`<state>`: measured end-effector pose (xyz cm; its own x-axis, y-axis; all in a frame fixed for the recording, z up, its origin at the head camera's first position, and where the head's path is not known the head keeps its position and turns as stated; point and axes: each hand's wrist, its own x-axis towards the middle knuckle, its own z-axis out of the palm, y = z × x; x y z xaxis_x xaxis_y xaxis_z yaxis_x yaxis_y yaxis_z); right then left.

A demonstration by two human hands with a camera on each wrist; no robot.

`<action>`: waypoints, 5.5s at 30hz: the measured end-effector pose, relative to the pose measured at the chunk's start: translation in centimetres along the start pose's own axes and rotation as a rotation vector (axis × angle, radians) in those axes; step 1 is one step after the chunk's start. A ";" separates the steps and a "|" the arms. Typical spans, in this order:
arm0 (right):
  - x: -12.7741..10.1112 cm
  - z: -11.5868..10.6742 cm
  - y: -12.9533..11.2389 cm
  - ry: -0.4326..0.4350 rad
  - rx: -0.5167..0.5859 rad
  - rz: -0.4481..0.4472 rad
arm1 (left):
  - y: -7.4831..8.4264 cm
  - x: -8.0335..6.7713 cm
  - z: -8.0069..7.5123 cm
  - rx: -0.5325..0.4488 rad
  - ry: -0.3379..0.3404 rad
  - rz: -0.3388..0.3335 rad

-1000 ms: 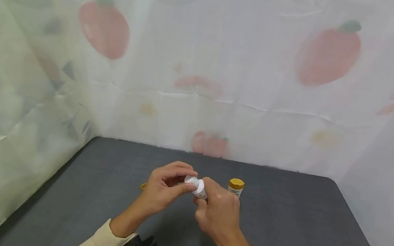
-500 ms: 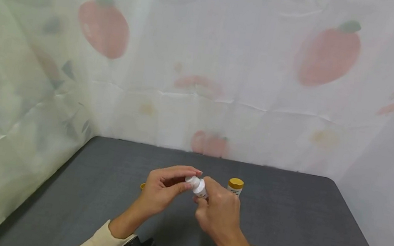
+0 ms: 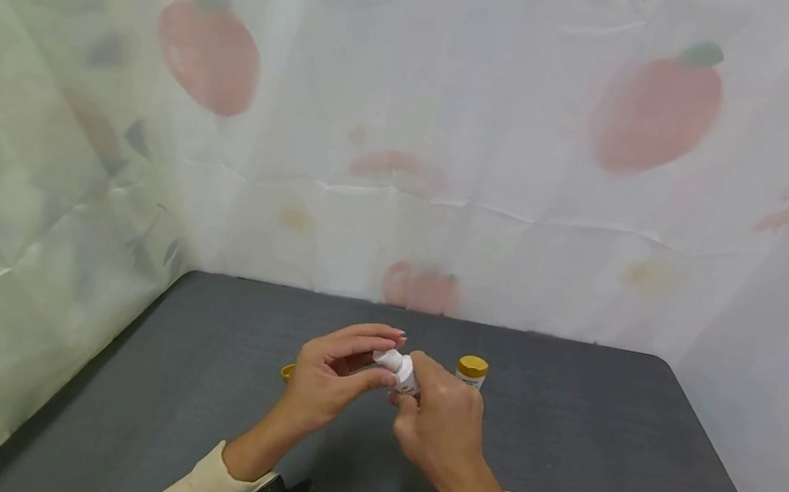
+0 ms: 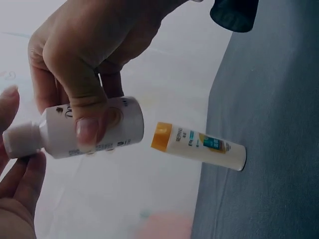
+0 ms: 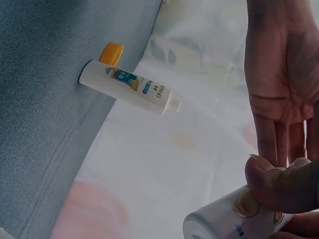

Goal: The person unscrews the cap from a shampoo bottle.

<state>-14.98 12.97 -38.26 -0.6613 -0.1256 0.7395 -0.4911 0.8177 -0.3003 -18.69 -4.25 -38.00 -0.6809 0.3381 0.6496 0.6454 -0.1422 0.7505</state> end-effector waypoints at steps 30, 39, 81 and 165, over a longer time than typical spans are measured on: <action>-0.2 -0.7 0.0 0.009 0.013 -0.022 | 0.7 0.3 -0.5 0.108 -0.096 0.077; -0.5 -0.9 -0.2 0.011 0.018 -0.028 | 0.3 0.5 -0.5 0.149 -0.069 0.111; -0.3 -1.5 -0.6 -0.010 -0.001 -0.021 | 1.0 0.8 -1.0 0.110 -0.123 0.141; -0.7 -2.0 -0.7 0.004 -0.002 -0.053 | 2.9 1.2 -2.1 0.472 -0.271 0.179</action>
<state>-13.05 13.56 -37.34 -0.6320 -0.1660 0.7570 -0.5239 0.8113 -0.2595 -18.43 -6.23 -34.81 -0.4736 0.5828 0.6604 0.8697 0.1908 0.4552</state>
